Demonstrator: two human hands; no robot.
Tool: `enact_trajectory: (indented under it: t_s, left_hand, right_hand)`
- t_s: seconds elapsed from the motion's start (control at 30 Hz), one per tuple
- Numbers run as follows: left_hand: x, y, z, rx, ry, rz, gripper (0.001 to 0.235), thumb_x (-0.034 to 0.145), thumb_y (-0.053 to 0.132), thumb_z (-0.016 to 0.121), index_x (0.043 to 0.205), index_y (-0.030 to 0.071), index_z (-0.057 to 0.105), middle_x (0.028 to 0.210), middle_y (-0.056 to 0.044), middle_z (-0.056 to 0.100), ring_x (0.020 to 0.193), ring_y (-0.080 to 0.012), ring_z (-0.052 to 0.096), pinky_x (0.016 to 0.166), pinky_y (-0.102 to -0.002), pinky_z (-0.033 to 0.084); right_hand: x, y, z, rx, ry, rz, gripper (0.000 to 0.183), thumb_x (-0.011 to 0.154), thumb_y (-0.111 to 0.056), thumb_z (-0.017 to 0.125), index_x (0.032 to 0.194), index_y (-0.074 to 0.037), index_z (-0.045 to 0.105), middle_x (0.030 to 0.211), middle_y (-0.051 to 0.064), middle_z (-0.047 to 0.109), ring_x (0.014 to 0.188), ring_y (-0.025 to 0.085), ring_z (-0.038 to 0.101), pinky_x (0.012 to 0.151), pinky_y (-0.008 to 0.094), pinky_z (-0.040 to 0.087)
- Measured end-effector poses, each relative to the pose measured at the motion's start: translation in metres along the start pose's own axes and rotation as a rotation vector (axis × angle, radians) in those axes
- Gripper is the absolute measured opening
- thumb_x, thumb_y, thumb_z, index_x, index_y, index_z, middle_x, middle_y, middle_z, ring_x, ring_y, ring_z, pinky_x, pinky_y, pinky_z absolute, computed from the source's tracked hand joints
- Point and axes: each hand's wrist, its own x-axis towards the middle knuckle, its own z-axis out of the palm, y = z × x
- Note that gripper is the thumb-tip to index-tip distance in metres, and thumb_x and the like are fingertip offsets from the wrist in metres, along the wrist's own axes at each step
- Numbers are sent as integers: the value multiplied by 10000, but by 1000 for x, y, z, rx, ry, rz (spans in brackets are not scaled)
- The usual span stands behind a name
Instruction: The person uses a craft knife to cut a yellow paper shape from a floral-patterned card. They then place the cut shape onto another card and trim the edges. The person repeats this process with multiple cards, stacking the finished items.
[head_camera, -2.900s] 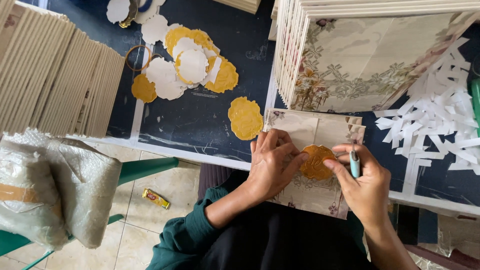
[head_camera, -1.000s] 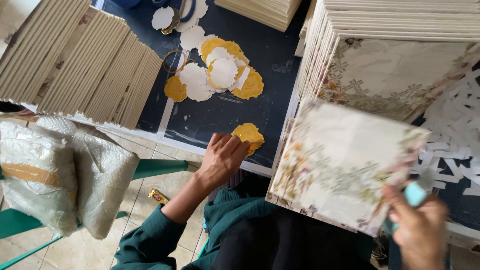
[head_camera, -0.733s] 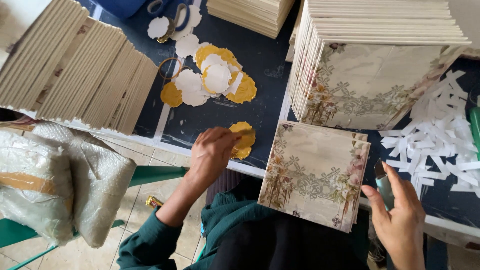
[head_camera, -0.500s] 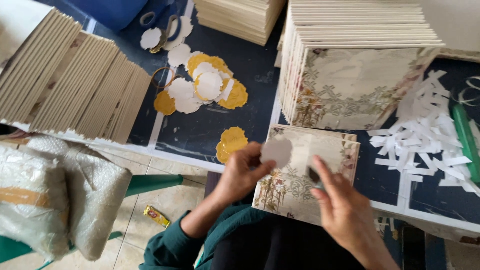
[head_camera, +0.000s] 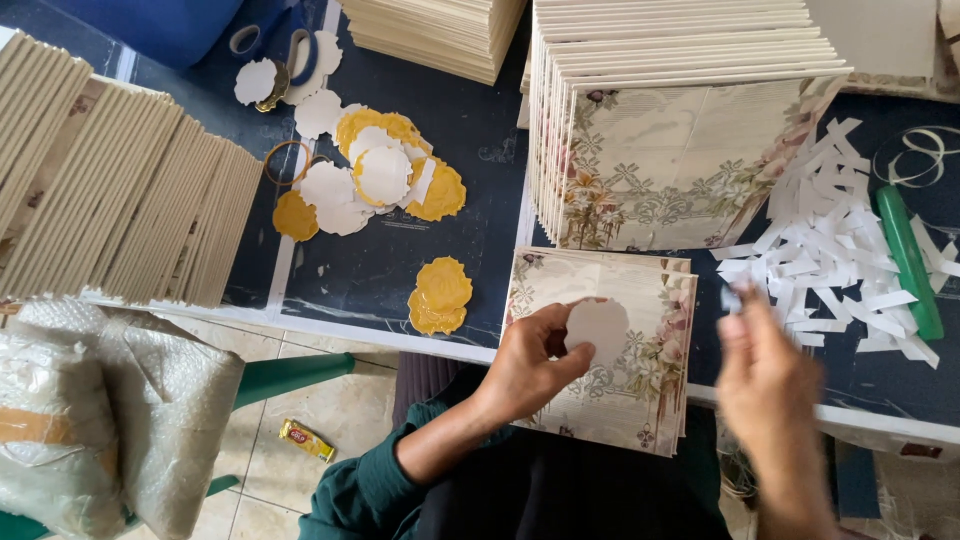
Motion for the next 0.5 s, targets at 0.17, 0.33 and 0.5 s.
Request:
enact_trajectory:
  t_s: [0.17,0.33,0.5]
  left_hand:
    - [3,18,-1,-124,-17,-92,550,818,29,504,1363,84,465,667,-36,533,536,-80,428,492,-225,348]
    - [7,16,12,-153,-29,-129,521,792,23,491,1304,116,493,665,1,536,528,-48,433,490,-194,353]
    - [5,18,-2,3,33,44,373,873,267,541,1202,96,575,808,-12,542,676,-86,535,653,-224,469]
  right_hand:
    - [11,24,-18,-451,31,360,555,1071,-446,373,1332,24,513,1127,294,638,961,520,589,750,569,418]
    - [-6,-39,9,34,89,-460,734,568,-371,858,1125,-17,537,1043,143,574,923,253,607,750,310,538]
    - [-4,-46,23,169,111,-588,235,721,85,636,920,-40,622,878,57,619,687,153,614,597,249,518]
